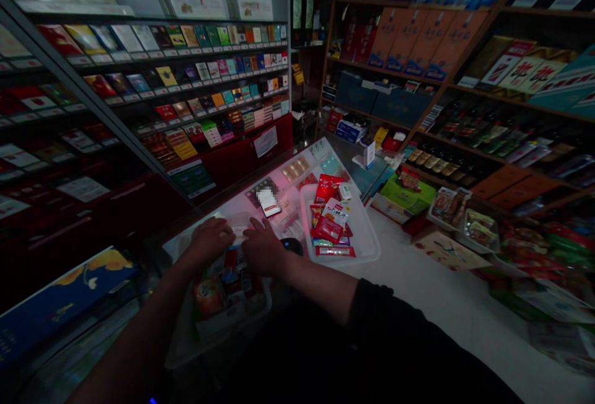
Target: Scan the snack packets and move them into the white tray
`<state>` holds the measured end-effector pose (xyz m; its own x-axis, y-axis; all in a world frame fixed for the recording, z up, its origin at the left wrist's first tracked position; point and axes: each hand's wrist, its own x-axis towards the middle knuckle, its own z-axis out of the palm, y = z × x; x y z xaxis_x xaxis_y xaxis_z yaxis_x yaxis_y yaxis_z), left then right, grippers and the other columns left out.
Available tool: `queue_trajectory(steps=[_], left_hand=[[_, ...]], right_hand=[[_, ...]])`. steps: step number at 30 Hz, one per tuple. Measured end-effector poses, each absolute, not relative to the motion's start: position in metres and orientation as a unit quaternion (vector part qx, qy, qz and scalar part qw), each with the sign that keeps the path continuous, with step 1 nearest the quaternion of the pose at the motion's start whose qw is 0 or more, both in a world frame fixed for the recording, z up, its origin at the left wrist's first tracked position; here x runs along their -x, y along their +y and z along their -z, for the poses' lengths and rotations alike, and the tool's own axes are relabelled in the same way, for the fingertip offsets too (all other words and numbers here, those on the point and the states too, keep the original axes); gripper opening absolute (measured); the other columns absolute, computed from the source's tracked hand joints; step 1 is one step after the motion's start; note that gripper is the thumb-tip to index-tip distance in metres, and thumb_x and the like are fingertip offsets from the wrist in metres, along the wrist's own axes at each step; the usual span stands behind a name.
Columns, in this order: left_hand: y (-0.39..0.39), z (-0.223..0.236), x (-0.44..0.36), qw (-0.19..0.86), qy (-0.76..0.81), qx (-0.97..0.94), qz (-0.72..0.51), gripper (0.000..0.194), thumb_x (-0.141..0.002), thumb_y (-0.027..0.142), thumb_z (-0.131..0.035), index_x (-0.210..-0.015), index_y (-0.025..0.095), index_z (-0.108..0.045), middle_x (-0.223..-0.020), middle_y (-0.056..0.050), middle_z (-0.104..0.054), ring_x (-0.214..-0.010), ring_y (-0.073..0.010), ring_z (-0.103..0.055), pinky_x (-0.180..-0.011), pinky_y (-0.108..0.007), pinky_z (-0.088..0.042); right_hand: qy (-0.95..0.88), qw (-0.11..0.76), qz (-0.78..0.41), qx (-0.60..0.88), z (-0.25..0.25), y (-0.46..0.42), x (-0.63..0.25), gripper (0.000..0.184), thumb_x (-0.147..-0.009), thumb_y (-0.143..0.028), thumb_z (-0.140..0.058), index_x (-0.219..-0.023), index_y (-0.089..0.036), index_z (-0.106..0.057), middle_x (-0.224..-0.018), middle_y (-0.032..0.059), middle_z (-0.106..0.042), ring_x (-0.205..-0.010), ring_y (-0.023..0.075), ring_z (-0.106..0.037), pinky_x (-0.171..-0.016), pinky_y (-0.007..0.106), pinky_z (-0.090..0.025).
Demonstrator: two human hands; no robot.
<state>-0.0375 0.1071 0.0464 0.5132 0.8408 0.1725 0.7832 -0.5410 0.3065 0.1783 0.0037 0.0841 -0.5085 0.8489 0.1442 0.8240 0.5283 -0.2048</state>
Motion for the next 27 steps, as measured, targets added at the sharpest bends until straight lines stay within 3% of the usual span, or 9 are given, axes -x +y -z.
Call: queue_trajectory(steps=[3, 8, 12, 14, 17, 21, 27], left_hand=[[0.111, -0.053, 0.011, 0.110, 0.474, -0.862, -0.143, 0.032, -0.090, 0.050, -0.055, -0.094, 0.025, -0.075, -0.124, -0.010, -0.072, -0.122, -0.0296, -0.063, -0.112, -0.046, -0.045], [0.112, -0.068, -0.050, 0.141, 0.423, -0.877, -0.180, 0.032, -0.091, 0.048, -0.057, -0.105, 0.023, -0.072, -0.126, -0.010, -0.072, -0.122, -0.0291, -0.063, -0.112, -0.046, -0.047], [0.106, -0.079, -0.104, 0.163, 0.376, -0.891, -0.193, 0.031, -0.092, 0.042, -0.057, -0.111, 0.022, -0.071, -0.120, -0.009, -0.073, -0.117, -0.0279, -0.066, -0.109, -0.045, -0.049], [0.101, -0.082, -0.131, 0.169, 0.363, -0.897, -0.185, 0.032, -0.093, 0.040, -0.057, -0.115, 0.021, -0.070, -0.120, -0.010, -0.074, -0.117, -0.0281, -0.066, -0.110, -0.044, -0.049], [0.091, -0.085, -0.171, 0.203, 0.350, -0.901, -0.158, 0.039, -0.093, 0.038, -0.057, -0.126, 0.020, -0.068, -0.130, -0.011, -0.073, -0.123, -0.0283, -0.066, -0.112, -0.042, -0.049], [0.080, -0.085, -0.217, 0.243, 0.334, -0.907, -0.082, 0.043, -0.093, 0.033, -0.058, -0.133, 0.020, -0.064, -0.133, -0.011, -0.073, -0.122, -0.0270, -0.069, -0.105, -0.038, -0.052], [0.079, -0.070, -0.263, 0.137, 0.313, -0.939, 0.038, 0.033, -0.098, 0.033, -0.054, -0.124, 0.020, -0.068, -0.116, -0.019, -0.076, -0.111, -0.0344, -0.072, -0.095, -0.044, -0.052]], right_hand=[[-0.843, 0.136, -0.061, 0.517, -0.090, 0.008, -0.196, 0.028, -0.095, -0.030, -0.061, -0.113, -0.016, -0.077, -0.132, 0.0159, -0.067, -0.152, 0.0421, -0.035, -0.124, 0.065, -0.024], [-0.790, 0.148, -0.095, 0.587, -0.097, 0.010, -0.239, 0.028, -0.096, -0.031, -0.062, -0.114, -0.015, -0.077, -0.138, 0.0158, -0.066, -0.153, 0.0405, -0.034, -0.126, 0.063, -0.020], [-0.728, 0.164, -0.101, 0.658, -0.093, 0.005, -0.283, 0.026, -0.098, -0.030, -0.060, -0.111, -0.015, -0.077, -0.131, 0.0168, -0.070, -0.141, 0.0352, -0.050, -0.120, 0.053, -0.035], [-0.684, 0.167, -0.110, 0.701, -0.086, 0.000, -0.306, 0.024, -0.098, -0.029, -0.060, -0.107, -0.016, -0.077, -0.120, 0.0164, -0.074, -0.124, 0.0299, -0.063, -0.109, 0.042, -0.046], [-0.594, 0.162, -0.133, 0.777, -0.074, -0.010, -0.340, 0.024, -0.098, -0.029, -0.059, -0.108, -0.015, -0.076, -0.114, 0.0167, -0.076, -0.108, 0.0272, -0.071, -0.095, 0.035, -0.053], [-0.504, 0.143, -0.173, 0.834, -0.055, -0.026, -0.379, 0.028, -0.101, -0.030, -0.054, -0.109, -0.014, -0.075, -0.115, 0.0185, -0.077, -0.106, 0.0284, -0.074, -0.088, 0.034, -0.055], [-0.420, 0.095, -0.209, 0.878, -0.029, -0.038, -0.411, 0.033, -0.098, -0.031, -0.060, -0.123, -0.011, -0.067, -0.119, 0.0230, -0.076, -0.110, 0.0330, -0.075, -0.089, 0.039, -0.058]])
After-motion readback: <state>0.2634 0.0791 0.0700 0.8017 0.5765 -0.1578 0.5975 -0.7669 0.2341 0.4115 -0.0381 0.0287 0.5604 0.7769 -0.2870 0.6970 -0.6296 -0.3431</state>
